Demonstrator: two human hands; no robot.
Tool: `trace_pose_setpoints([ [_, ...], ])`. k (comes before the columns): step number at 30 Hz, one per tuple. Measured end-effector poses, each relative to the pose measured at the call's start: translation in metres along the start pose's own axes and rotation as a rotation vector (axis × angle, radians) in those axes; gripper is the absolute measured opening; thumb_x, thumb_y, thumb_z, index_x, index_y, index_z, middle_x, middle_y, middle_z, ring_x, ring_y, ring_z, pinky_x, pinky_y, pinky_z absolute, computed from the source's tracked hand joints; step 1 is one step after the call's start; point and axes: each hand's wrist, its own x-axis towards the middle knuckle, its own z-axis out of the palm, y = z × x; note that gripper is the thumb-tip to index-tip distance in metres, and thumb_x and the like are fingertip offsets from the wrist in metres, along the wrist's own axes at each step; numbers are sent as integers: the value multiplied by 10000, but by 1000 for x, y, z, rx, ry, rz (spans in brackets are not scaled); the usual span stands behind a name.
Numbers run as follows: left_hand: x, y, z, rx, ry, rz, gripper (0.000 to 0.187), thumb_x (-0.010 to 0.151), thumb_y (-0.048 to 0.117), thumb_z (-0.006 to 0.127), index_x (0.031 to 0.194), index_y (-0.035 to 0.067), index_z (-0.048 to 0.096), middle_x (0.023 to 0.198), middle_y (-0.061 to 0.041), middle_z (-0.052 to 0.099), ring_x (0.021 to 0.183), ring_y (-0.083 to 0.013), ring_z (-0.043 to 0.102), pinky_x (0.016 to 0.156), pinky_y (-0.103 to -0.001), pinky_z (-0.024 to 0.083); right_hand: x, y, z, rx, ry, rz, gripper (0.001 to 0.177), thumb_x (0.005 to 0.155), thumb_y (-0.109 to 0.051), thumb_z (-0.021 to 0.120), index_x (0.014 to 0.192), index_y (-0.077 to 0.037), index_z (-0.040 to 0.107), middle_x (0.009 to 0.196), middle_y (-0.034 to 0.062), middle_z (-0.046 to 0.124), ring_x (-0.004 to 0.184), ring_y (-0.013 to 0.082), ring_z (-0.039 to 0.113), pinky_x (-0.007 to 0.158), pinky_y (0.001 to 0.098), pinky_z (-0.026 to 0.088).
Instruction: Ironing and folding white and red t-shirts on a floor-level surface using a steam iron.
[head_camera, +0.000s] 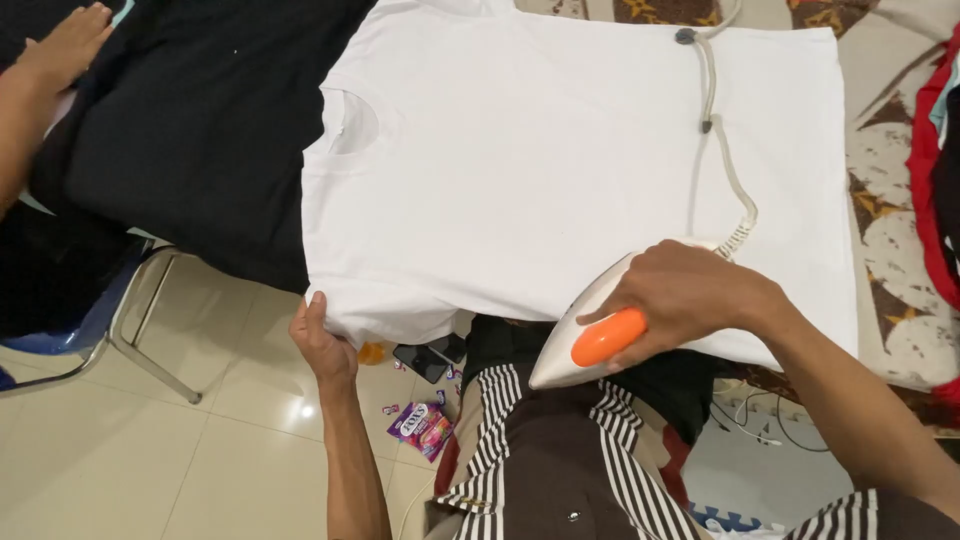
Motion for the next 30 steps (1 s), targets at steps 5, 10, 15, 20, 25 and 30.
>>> trace_pose_setpoints([
  [5,2,-2,7,-54,-9,10,369,983,209,555,1183,-94,625,1080,-199,701,915,-229,690,835,-245,551,29,66,6,134,260,297,597,695,-757,657,1110,-339,760,734,-28,778,647,127,677,677,270,503],
  [10,-1,7,11,8,1,24,396,985,196,520,1214,-112,616,1123,-226,697,946,-239,678,857,-247,537,80,154,-19,49,608,464,742,806,-786,663,1131,-129,780,733,101,759,699,270,720,706,394,551],
  [15,-3,9,7,179,75,-58,176,1013,180,492,935,40,566,890,-35,590,837,-109,525,795,-225,426,118,203,-39,106,824,546,641,886,-656,784,1137,-65,786,714,120,752,599,307,709,630,432,561],
  [20,16,45,52,726,60,403,366,944,28,603,1271,22,439,1278,-162,497,1180,-289,514,1023,-413,413,94,149,-74,157,517,437,558,767,-637,747,1080,-179,807,820,91,757,768,308,678,723,443,524],
  [25,63,65,128,886,-237,741,379,907,-50,662,1252,-39,506,1262,-193,545,1197,-347,538,1060,-432,409,162,195,-63,-41,860,406,587,886,-704,757,1027,-136,810,785,61,756,640,262,681,607,392,524],
  [30,145,22,206,1096,-763,634,438,988,188,635,1363,-7,521,1451,-189,524,1333,-368,497,1114,-471,393,178,188,-99,-40,689,290,577,820,-714,725,1002,-174,816,766,57,741,721,310,682,670,441,525],
])
